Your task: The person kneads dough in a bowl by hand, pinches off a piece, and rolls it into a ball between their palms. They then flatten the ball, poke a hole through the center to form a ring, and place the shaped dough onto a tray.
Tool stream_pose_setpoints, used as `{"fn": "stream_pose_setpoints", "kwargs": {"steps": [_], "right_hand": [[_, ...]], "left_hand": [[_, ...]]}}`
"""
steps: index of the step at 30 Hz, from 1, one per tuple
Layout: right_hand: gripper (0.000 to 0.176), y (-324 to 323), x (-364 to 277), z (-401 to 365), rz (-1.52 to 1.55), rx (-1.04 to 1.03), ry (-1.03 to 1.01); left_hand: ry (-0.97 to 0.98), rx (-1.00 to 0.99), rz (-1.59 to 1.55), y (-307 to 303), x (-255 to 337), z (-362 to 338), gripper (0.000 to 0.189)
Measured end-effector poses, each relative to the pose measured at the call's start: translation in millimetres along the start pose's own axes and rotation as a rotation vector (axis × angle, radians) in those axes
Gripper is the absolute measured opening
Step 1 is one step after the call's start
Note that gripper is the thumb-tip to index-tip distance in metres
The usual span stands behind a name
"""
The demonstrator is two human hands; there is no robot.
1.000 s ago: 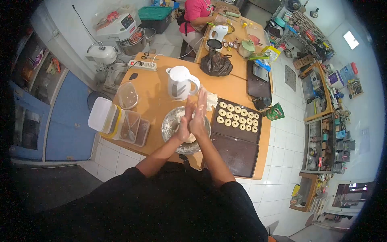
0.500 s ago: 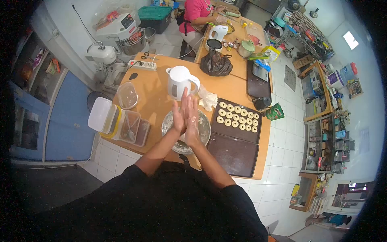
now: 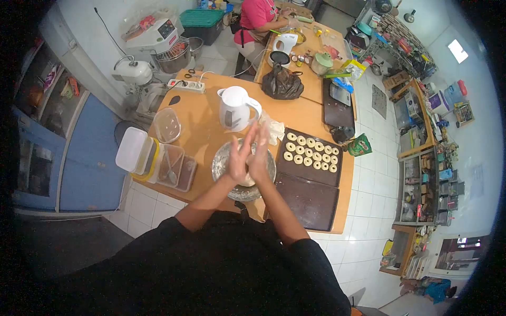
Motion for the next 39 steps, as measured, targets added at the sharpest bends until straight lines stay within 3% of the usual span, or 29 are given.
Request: {"fn": "stream_pose_setpoints", "kwargs": {"steps": [2, 3, 4, 5, 6, 8, 10, 12, 14, 15, 16, 18, 20, 23, 26, 28, 30, 32, 34, 35, 36, 38, 39], "right_hand": [[0.071, -3.9, -0.3, 11.3, 0.057, 0.082, 0.039], [0.071, -4.7, 1.5, 12.4, -0.268, -0.013, -0.112], [0.071, -0.2, -10.6, 6.5, -0.269, -0.013, -0.109], [0.072, 7.4, -23.2, -3.1, -0.253, -0.066, -0.13], [0.072, 12.9, -32.4, -8.1, -0.235, -0.121, -0.154], [0.072, 7.4, -4.4, -5.4, -0.265, -0.145, -0.227], [0.072, 0.9, 18.9, -4.1, -0.33, -0.18, -0.357], [0.073, -7.3, 12.6, 5.6, -0.251, -0.094, -0.182], [0.075, -3.2, -5.8, 4.8, -0.209, -0.074, -0.105], [0.076, 1.2, -13.4, -1.9, -0.217, -0.114, -0.113], [0.077, 6.7, -19.6, -10.5, -0.226, -0.166, -0.123], [0.079, 9.7, -16.5, -21.0, -0.209, -0.237, -0.083], [0.08, 4.8, -9.3, -16.6, -0.18, -0.267, -0.034], [0.083, -4.5, -13.6, 10.4, -0.24, -0.06, -0.043], [0.083, 13.1, -37.3, -6.6, -0.398, -0.196, -0.182], [0.081, 11.4, -24.6, -16.7, -0.352, -0.241, -0.209], [0.079, 3.2, 5.0, -18.1, -0.382, -0.223, -0.037], [0.077, 4.4, -4.4, -4.6, -0.384, -0.146, -0.073], [0.08, 6.6, -26.5, 1.3, -0.382, -0.164, -0.174], [0.08, 10.7, -41.7, -4.9, -0.5, -0.197, -0.18], [0.08, 9.9, -38.4, -6.0, -0.502, -0.192, -0.177], [0.074, 10.9, -30.3, -2.0, -0.198, -0.161, -0.183], [0.074, 10.7, -33.6, 1.0, -0.195, -0.166, -0.184]], "left_hand": [[-0.012, 0.012, -0.05, 2.9, -12.1, -4.7, 0.075], [-0.038, 0.019, -0.096, 2.0, -20.5, -3.2, 0.074], [-0.067, 0.025, -0.146, 0.8, -30.1, -3.5, 0.073], [-0.263, 0.019, -0.433, -10.1, -38.3, 0.7, 0.07], [-0.213, 0.052, -0.669, -10.7, -23.2, 12.9, 0.073], [-0.194, 0.147, -0.384, -10.6, 14.1, 16.1, 0.084], [-0.142, 0.115, -0.313, -7.0, 2.1, 8.9, 0.084], [-0.095, 0.078, -0.242, 1.3, -10.6, -1.0, 0.083], [-0.14, 0.05, -0.368, 9.5, -17.2, -8.6, 0.079], [0.554, -0.158, 0.148, 6.2, -7.4, -18.0, 0.078], [0.553, -0.158, 0.146, 4.3, 5.5, -14.4, 0.078], [-0.244, 0.155, -0.695, -5.2, 20.9, 4.7, 0.078], [-0.141, 0.094, -0.574, -14.5, -0.9, 5.6, 0.089], [-0.128, 0.066, -0.394, -0.2, -24.1, -10.6, 0.077], [-0.005, 0.006, -0.465, -4.9, -36.5, 9.2, 0.083], [-0.073, 0.024, -0.558, -8.9, -12.7, 8.1, 0.084], [-0.219, 0.068, -0.75, -11.4, 9.8, 2.0, 0.086], [-0.184, 0.038, -0.68, -17.4, -24.3, 3.9, 0.089], [-0.328, -0.182, -1.699, -14.7, -34.3, -0.3, 0.093], [-0.357, -0.078, -0.79, -16.7, -38.1, 4.7, 0.104], [-0.362, -0.082, -0.791, -17.9, -37.3, 3.5, 0.104], [-0.226, -0.378, -0.998, -24.2, -29.2, 4.3, 0.095], [-0.32, -0.222, -1.039, -21.9, -19.1, 2.2, 0.105]]}}
Point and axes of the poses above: each hand's wrist, its own z-axis towards the middle knuckle, its own y-axis out of the palm, x = y × z, the point moved 1 cm from there along z, towards the middle knuckle, and after that the axes turned 9 degrees about z, right-handed, at the moved point
